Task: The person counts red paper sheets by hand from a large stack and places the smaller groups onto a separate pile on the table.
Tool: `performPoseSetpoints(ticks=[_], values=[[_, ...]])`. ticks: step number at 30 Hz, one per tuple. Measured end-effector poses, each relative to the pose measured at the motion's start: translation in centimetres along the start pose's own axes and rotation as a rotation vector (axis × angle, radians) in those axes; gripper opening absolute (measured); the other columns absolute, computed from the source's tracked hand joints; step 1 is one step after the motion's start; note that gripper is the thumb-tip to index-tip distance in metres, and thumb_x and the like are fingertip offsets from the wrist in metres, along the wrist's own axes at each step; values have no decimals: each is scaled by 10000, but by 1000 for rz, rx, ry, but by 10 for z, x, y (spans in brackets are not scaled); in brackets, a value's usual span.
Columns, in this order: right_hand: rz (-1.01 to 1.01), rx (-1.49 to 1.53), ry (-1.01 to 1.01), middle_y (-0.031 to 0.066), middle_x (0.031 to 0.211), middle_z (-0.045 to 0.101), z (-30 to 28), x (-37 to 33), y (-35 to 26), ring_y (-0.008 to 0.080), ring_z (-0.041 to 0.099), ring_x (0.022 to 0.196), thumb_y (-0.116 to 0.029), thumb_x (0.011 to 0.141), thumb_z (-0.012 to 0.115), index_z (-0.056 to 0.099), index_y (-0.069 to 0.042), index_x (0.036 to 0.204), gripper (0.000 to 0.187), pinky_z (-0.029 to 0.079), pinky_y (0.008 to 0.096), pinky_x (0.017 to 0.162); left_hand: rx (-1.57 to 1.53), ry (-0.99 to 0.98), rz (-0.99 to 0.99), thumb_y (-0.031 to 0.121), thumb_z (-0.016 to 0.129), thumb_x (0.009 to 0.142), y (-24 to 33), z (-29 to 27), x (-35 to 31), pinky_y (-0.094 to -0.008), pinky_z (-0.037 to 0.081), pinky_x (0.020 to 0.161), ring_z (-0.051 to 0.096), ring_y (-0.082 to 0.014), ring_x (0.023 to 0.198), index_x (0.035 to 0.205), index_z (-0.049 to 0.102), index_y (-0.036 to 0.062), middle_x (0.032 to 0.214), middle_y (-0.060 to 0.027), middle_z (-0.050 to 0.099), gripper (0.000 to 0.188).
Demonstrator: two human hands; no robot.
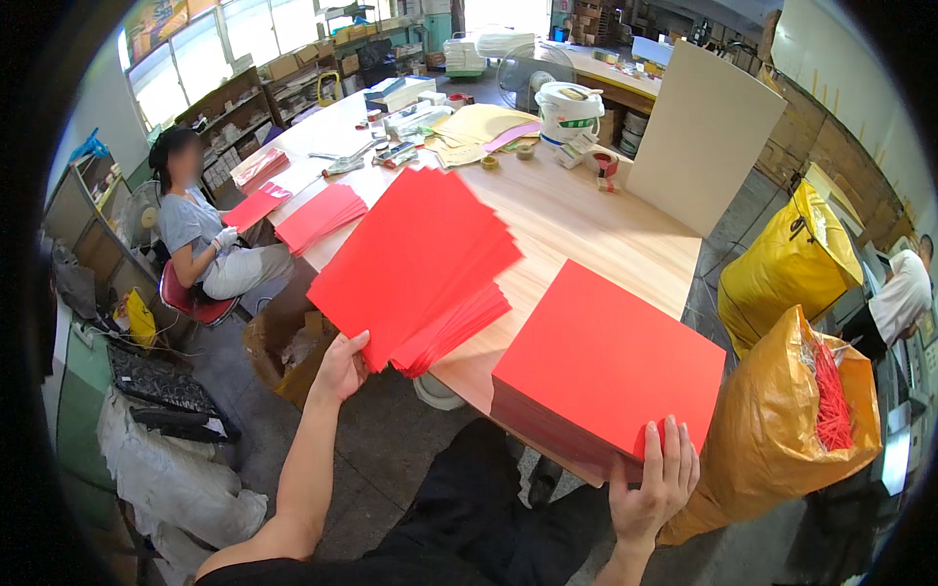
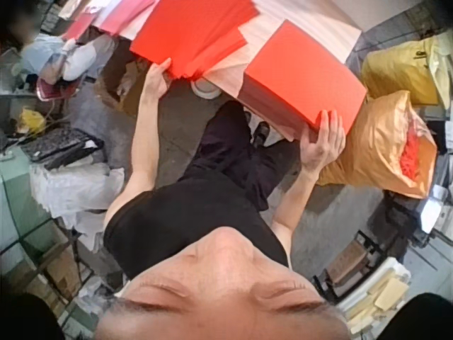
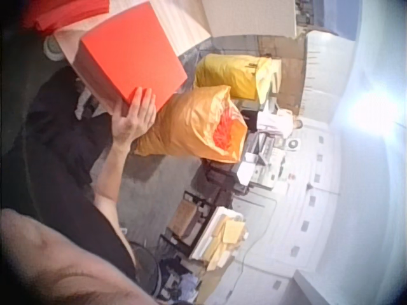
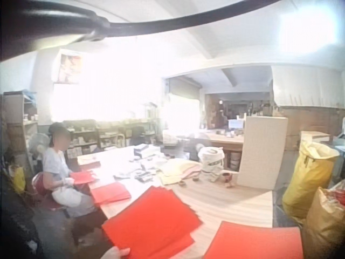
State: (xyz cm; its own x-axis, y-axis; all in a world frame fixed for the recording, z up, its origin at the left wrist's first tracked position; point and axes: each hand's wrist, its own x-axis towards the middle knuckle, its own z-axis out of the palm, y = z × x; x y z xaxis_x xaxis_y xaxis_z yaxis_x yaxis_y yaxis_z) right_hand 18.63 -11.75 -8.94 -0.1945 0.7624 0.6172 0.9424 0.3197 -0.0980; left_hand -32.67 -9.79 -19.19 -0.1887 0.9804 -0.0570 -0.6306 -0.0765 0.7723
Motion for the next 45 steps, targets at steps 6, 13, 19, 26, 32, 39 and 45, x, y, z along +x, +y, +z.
performPoseSetpoints(ticks=[6,13,19,26,32,39,45], values=[[15,5,-11,160,1553,641,-1,3,-1,395,565,1468,-212,832,856,693,-69,1435,641,393,544,1230,53,187,-89,179,633,1113,-47,-72,38,-421,660,937,768,-218,1150,1397,643,41,1330,-88,759,315],[36,-3,-21,155,1549,644,-3,2,-1,386,568,1466,-230,832,864,704,-70,1416,627,394,540,1228,187,228,-263,224,622,1122,-69,-84,46,-465,646,961,760,-240,1144,1471,600,84,1353,-82,738,376],[42,21,-17,153,1557,639,-5,1,0,386,559,1478,-224,828,859,705,-66,1405,618,390,542,1230,256,232,-347,266,620,1130,-59,-81,54,-515,626,1006,745,-266,1186,1496,579,74,1390,-110,722,416],[74,230,79,204,1556,617,-9,-10,9,453,524,1497,-96,918,753,696,-27,1386,477,386,581,1251,223,285,-406,256,653,1117,-32,-78,34,-456,648,914,765,-250,1037,1391,631,33,1228,-133,763,354],[765,963,318,83,1235,721,0,-45,56,163,663,1162,-139,1125,614,711,26,1222,215,539,334,1017,800,306,135,135,631,1116,-16,44,16,-268,577,716,675,-93,814,1302,673,-1,1001,-40,720,234],[754,652,257,-39,835,550,-1,-28,48,71,476,786,-220,1094,724,618,-31,876,307,431,280,704,905,-846,655,11,755,962,-33,323,21,-367,609,927,776,-245,982,1211,752,42,1060,-119,790,251],[529,316,-62,80,621,495,-40,-14,53,177,480,577,-268,1102,712,545,-3,757,466,404,373,575,1044,-1058,596,20,769,908,-80,344,43,-446,597,972,740,-333,1056,1143,780,80,1075,-121,768,243]])
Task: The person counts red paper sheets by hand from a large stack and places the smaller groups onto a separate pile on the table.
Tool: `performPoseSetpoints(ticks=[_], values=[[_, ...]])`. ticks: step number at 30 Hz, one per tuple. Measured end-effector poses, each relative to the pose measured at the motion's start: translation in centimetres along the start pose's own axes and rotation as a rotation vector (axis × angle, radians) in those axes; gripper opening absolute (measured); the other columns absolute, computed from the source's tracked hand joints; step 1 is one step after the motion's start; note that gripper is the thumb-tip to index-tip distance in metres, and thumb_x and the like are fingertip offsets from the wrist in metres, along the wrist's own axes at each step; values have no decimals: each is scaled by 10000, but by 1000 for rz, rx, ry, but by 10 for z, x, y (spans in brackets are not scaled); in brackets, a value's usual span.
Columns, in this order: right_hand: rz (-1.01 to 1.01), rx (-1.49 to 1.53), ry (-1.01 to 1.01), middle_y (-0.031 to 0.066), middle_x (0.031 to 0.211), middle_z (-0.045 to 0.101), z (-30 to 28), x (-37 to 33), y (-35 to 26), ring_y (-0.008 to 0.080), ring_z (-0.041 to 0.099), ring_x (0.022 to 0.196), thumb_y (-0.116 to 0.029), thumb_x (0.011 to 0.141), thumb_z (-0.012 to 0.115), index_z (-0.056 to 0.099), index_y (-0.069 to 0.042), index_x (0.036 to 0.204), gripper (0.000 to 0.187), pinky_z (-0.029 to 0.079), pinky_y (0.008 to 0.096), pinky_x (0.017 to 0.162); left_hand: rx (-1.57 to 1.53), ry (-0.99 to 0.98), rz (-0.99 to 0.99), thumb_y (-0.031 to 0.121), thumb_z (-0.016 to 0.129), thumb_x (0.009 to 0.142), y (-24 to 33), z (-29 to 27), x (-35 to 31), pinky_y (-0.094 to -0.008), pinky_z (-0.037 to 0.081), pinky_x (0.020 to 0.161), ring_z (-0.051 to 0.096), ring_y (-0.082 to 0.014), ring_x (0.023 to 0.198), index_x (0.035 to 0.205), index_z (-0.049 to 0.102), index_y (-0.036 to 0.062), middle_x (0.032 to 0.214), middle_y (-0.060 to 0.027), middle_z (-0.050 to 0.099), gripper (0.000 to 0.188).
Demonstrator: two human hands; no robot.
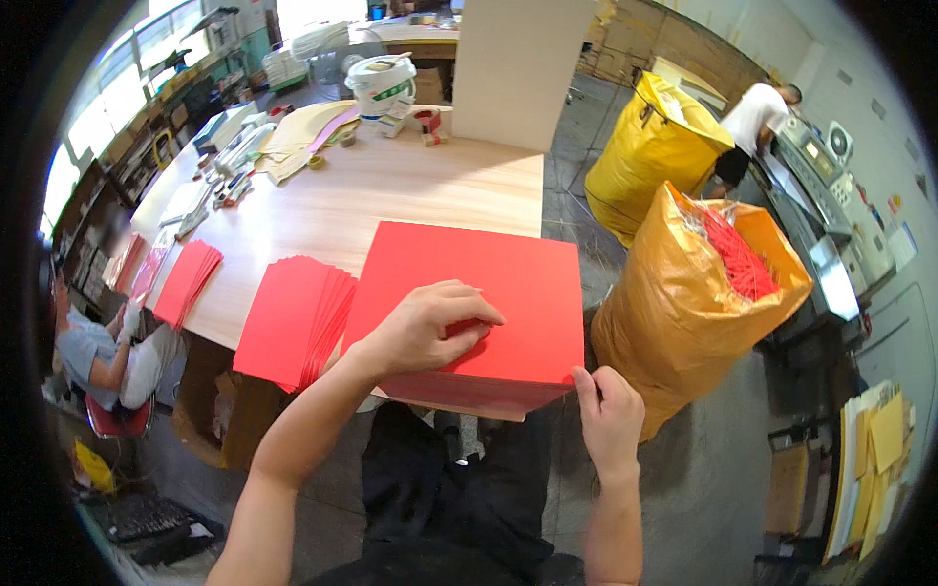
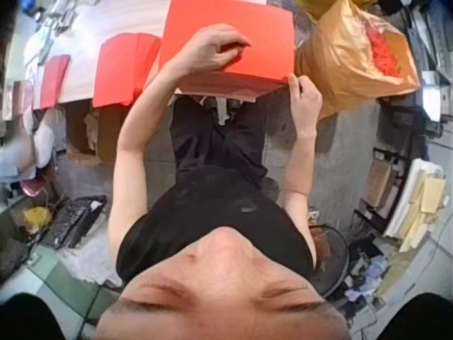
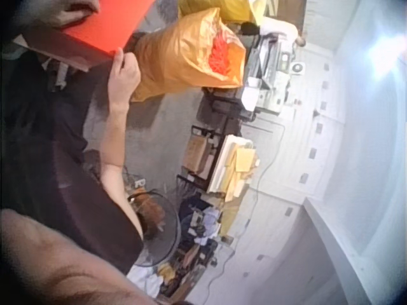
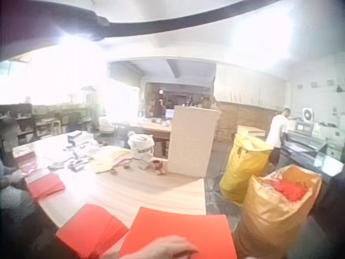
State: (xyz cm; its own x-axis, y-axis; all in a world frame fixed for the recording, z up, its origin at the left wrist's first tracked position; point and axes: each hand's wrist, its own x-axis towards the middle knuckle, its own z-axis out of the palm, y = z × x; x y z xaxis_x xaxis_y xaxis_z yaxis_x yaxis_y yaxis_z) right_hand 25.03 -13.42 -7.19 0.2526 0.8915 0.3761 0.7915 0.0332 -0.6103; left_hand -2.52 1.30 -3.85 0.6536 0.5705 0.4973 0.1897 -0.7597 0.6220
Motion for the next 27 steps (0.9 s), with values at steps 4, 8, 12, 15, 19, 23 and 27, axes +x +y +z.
performPoseSetpoints(ticks=[4,8,12,15,19,23,27], values=[[-29,-197,-37,219,695,522,-21,17,-45,430,533,643,-332,1108,675,467,-16,729,535,421,508,607,-19,1,10,1,756,903,0,-1,-1,-442,584,1010,704,-319,1200,1143,784,77,1222,-115,759,253],[-82,-65,230,174,660,521,0,26,-96,388,553,593,-302,1066,734,499,-34,779,458,442,481,585,0,-15,19,20,765,916,1,1,-2,-454,572,1046,679,-325,1269,1163,784,83,1342,-117,733,256],[332,905,127,48,655,542,21,34,-69,140,559,560,-220,1075,728,489,-63,790,403,437,373,528,19,-28,51,87,799,937,3,-1,2,-469,554,1086,665,-340,1312,1215,786,94,1389,-135,712,278],[325,1052,113,-19,669,555,17,32,-85,37,546,612,-187,1097,686,508,-84,784,375,421,285,522,-37,-41,-33,218,865,930,4,-1,-2,-472,538,1111,650,-354,1347,1283,781,107,1421,-152,690,379],[312,907,20,17,674,584,11,42,-76,93,584,605,-199,1112,651,523,-90,756,394,458,283,529,-33,-81,32,364,939,852,8,-5,1,-487,530,1123,641,-364,1368,1323,777,115,1462,-164,660,557],[434,1387,-62,47,655,581,7,45,-69,181,631,578,-226,1105,645,526,-109,747,396,471,304,528,-73,-90,59,387,991,775,10,-8,2,-492,535,1118,647,-355,1354,1320,778,120,1452,-155,651,643],[428,1393,-81,38,652,581,6,46,-68,171,641,585,-231,1108,646,524,-110,744,403,470,296,524,-93,-72,77,328,1019,738,-1,-5,-1,-471,552,1096,669,-324,1305,1323,771,133,1407,-139,657,665]])
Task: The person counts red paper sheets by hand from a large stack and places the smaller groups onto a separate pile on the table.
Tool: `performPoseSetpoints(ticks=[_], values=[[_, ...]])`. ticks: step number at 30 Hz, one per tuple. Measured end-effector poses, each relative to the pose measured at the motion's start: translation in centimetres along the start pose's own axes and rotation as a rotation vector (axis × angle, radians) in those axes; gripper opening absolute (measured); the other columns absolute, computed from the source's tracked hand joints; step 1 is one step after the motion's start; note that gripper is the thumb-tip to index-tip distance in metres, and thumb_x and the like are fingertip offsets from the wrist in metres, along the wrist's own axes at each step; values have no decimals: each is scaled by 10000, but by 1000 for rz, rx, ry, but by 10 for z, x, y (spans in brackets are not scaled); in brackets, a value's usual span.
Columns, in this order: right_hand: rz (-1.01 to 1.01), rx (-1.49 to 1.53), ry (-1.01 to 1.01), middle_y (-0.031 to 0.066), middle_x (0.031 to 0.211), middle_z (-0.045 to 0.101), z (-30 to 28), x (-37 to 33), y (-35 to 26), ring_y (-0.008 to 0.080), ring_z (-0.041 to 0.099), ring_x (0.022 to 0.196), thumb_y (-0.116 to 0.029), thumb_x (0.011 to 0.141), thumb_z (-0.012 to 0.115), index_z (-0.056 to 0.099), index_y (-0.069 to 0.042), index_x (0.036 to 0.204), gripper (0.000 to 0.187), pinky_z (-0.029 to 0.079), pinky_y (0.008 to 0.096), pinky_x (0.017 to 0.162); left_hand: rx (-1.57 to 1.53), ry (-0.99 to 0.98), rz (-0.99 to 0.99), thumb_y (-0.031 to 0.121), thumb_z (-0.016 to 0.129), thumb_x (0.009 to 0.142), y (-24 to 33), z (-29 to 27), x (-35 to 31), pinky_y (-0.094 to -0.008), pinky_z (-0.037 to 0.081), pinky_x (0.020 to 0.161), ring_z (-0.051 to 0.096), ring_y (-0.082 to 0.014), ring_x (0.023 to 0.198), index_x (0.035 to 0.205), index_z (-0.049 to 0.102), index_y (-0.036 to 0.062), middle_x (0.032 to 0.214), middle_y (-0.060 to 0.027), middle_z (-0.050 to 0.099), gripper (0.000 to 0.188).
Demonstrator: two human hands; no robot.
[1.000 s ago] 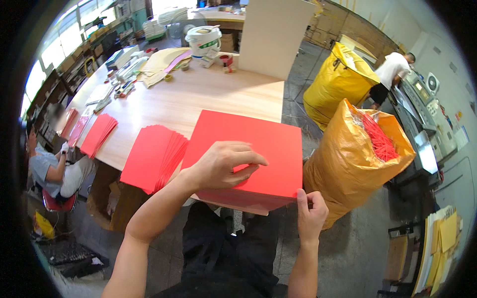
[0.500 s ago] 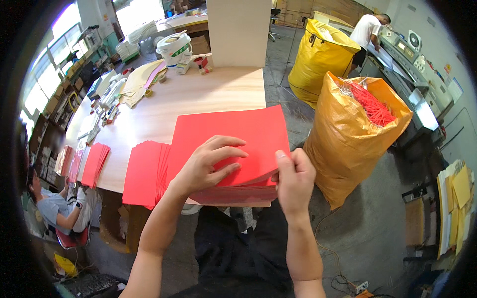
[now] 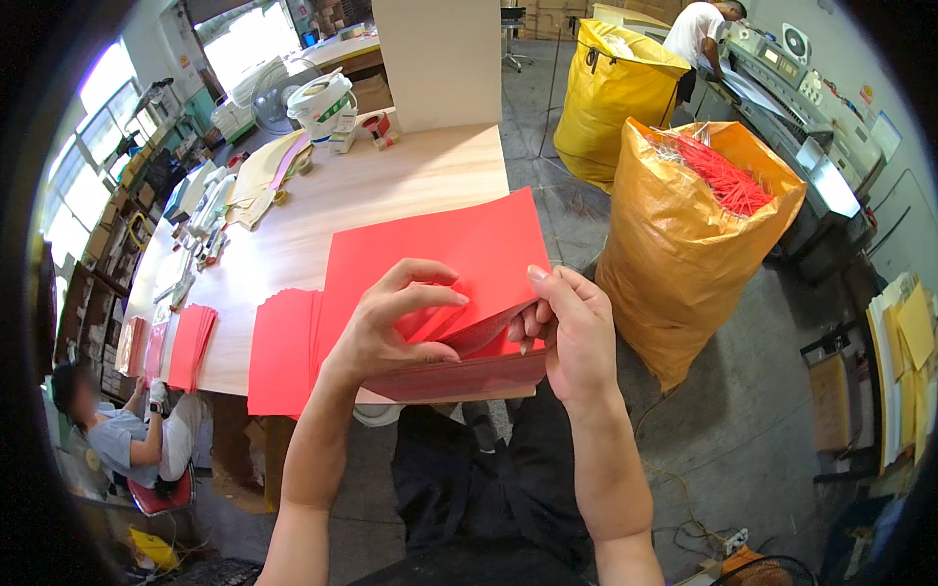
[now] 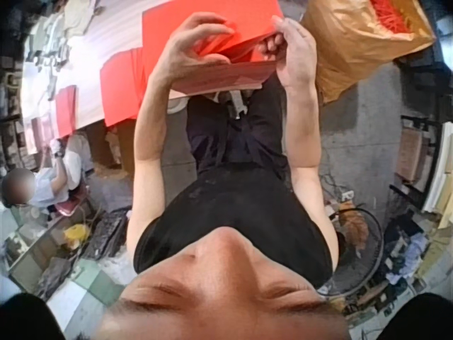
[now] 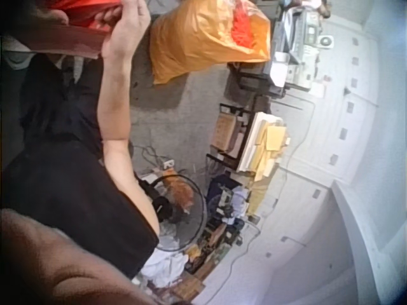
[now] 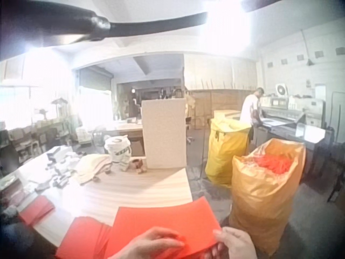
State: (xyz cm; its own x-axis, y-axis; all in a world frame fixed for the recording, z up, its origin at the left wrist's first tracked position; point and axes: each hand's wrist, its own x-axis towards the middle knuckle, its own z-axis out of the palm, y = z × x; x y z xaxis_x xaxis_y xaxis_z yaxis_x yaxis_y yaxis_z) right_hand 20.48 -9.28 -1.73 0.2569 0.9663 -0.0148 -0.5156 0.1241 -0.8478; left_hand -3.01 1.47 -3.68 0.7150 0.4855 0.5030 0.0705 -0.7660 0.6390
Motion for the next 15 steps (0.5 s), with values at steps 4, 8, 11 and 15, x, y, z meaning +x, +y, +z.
performPoseSetpoints(ticks=[4,8,11,15], values=[[-54,-106,6,29,643,589,-1,1,2,159,629,571,-254,1112,653,519,-113,729,430,458,294,515,-6,1,9,263,1013,744,-1,-3,-1,-451,563,1076,683,-303,1274,1327,761,111,1375,-137,671,654],[-312,-510,118,19,641,605,7,1,7,132,574,545,-267,1102,683,528,-99,718,447,426,288,511,-214,103,-143,111,928,829,12,4,1,-455,566,1063,688,-311,1267,1350,745,73,1344,-154,685,554],[-630,-1088,164,8,642,605,3,7,17,120,541,544,-244,1085,702,544,-81,720,429,415,285,528,-116,155,-119,34,821,887,17,6,5,-463,568,1052,696,-334,1251,1377,731,74,1334,-179,683,500],[-121,-194,9,16,633,601,0,8,5,140,594,551,-217,1068,686,575,-93,720,385,438,277,551,87,-52,-32,171,827,935,8,-1,2,-434,574,1004,695,-370,1193,1395,721,147,1316,-181,663,472]])
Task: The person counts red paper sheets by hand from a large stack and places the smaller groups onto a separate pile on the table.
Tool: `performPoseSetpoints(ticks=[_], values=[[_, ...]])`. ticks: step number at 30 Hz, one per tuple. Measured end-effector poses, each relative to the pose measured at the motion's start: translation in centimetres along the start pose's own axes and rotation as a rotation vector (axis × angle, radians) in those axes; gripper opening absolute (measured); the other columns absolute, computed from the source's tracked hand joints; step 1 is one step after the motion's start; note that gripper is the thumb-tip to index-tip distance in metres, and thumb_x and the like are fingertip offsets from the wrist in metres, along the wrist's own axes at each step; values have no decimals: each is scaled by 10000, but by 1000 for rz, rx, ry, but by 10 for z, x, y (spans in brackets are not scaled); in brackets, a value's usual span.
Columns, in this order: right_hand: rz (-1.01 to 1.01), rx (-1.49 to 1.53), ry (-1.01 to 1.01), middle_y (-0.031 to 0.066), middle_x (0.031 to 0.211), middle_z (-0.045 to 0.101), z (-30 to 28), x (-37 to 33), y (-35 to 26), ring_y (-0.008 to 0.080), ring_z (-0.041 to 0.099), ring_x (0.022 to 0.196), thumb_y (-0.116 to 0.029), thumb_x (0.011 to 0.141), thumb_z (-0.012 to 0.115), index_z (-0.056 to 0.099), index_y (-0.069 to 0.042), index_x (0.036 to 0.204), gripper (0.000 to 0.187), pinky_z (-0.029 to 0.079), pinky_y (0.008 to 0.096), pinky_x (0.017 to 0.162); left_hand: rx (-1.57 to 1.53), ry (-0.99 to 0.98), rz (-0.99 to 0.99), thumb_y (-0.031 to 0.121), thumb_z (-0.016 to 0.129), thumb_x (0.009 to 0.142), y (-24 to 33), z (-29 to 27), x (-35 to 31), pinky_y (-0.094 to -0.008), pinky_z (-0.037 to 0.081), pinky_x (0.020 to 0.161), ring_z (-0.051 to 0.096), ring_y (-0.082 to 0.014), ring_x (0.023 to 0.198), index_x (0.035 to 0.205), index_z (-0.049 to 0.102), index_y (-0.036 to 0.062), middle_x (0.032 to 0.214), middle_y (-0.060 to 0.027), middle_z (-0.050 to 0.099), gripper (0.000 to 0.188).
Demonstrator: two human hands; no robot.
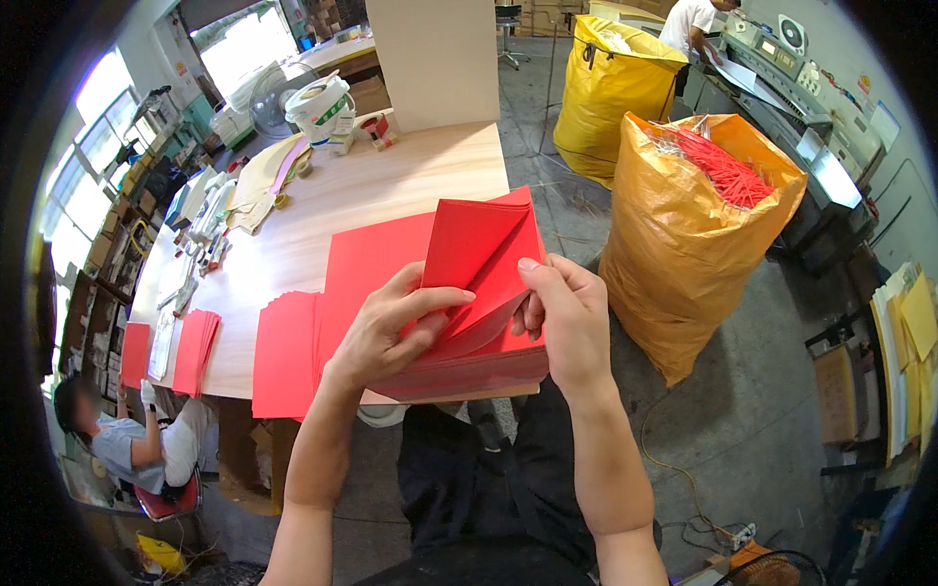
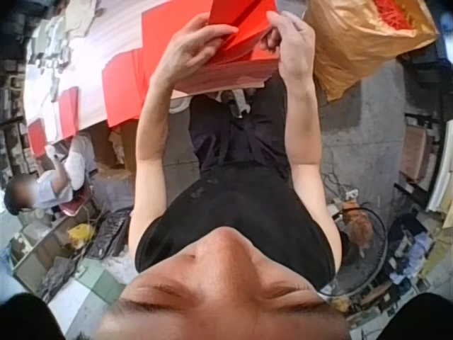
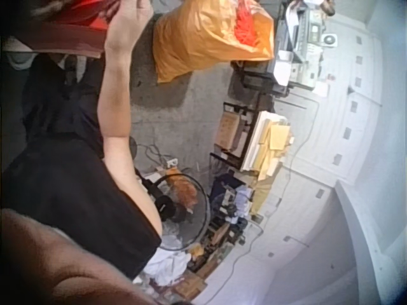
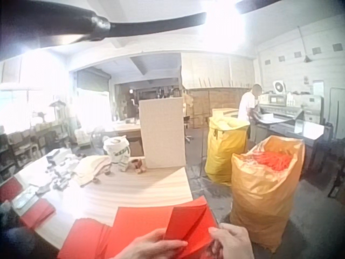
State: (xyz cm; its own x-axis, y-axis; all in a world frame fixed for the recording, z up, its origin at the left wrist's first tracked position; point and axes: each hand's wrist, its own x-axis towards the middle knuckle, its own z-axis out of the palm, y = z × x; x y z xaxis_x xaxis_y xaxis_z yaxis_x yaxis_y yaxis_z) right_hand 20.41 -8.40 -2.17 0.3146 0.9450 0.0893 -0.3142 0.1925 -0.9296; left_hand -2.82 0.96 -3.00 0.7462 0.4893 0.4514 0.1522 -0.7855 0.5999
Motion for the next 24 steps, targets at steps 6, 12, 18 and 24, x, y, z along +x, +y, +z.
performPoseSetpoints(ticks=[6,12,18,24], values=[[29,72,11,15,627,572,4,-1,-2,138,581,553,-227,1085,662,562,-98,716,403,450,275,554,-10,78,42,264,972,798,-1,5,-1,-450,583,965,692,-360,1136,1297,760,167,1243,-151,667,550],[-362,-483,281,50,680,575,-16,-10,22,169,568,608,-296,1054,733,585,-69,782,384,437,324,578,-36,82,10,175,1001,745,0,3,0,-442,596,957,719,-331,1137,1287,776,144,1249,-139,698,587],[-755,-1091,-129,174,1202,679,-9,-39,25,390,632,1163,-325,901,827,731,-19,1118,387,497,502,1037,20,66,38,188,991,756,-2,4,-2,-446,600,940,716,-335,1131,1309,773,152,1246,-134,699,595],[-698,-1328,-307,141,1414,650,-8,-50,32,376,574,1359,-331,870,815,754,-107,1307,495,421,518,1202,363,-65,174,323,902,866,9,8,1,-494,554,1108,667,-386,1233,1508,662,250,1441,-156,636,689]])
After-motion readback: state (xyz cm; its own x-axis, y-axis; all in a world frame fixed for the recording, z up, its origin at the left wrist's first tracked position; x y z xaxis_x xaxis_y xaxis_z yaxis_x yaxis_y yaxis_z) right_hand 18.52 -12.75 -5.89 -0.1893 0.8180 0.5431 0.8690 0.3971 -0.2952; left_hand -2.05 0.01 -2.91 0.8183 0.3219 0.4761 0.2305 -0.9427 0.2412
